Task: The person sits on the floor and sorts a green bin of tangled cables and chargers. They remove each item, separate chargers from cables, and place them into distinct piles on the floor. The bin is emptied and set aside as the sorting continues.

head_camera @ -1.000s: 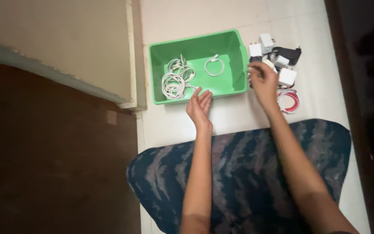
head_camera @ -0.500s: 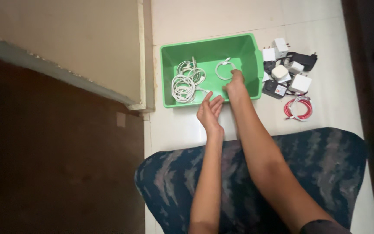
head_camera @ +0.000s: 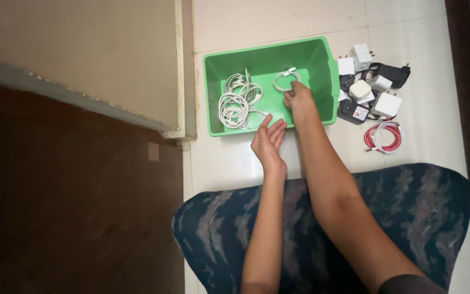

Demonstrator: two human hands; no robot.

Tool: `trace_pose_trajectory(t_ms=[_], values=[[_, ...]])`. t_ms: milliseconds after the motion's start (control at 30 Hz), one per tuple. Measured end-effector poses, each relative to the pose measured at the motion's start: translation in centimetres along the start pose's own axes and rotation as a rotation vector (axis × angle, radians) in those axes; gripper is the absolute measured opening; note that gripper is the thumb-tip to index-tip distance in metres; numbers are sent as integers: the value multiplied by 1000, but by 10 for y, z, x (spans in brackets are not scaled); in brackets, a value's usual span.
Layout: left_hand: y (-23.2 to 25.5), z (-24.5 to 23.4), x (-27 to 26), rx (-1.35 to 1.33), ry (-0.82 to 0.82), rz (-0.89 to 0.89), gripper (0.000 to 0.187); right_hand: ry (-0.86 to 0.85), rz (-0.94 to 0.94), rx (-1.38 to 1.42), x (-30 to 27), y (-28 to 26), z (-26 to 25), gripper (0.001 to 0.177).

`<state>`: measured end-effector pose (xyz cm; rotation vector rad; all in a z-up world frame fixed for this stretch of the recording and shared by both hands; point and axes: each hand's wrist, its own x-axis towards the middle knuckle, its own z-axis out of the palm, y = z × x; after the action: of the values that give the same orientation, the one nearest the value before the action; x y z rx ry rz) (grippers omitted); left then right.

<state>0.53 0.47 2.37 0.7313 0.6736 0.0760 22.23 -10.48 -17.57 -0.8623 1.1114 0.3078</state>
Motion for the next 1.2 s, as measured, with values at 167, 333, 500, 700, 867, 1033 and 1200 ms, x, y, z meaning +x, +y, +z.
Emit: trace_pose_trajectory(t_ms=[167,333,500,700,867,1033,1200], values=[[-1,0,0,15,-7,23,44,7,20,-1,5,-9,-4,13],[-5,-3,3,51,31,20,44,67,-78,29,-2,1,-12,20],[-7,-6,1,57,28,40,44,-30,-190,-41,-29,13,-14,27],[-7,-5,-2,88,24,30,45,-265,-313,-145,-79,10,-22,26],[-9,-5,-2,60,25,40,47,-411,-399,-264,-136,-5,-39,30],[-12,-2,-2,91,33,100,48,-513,-543,-447,-201,-19,-63,31],[-18,3,-7,179,-32,243,52,-584,-615,-483,-242,-28,-90,34]])
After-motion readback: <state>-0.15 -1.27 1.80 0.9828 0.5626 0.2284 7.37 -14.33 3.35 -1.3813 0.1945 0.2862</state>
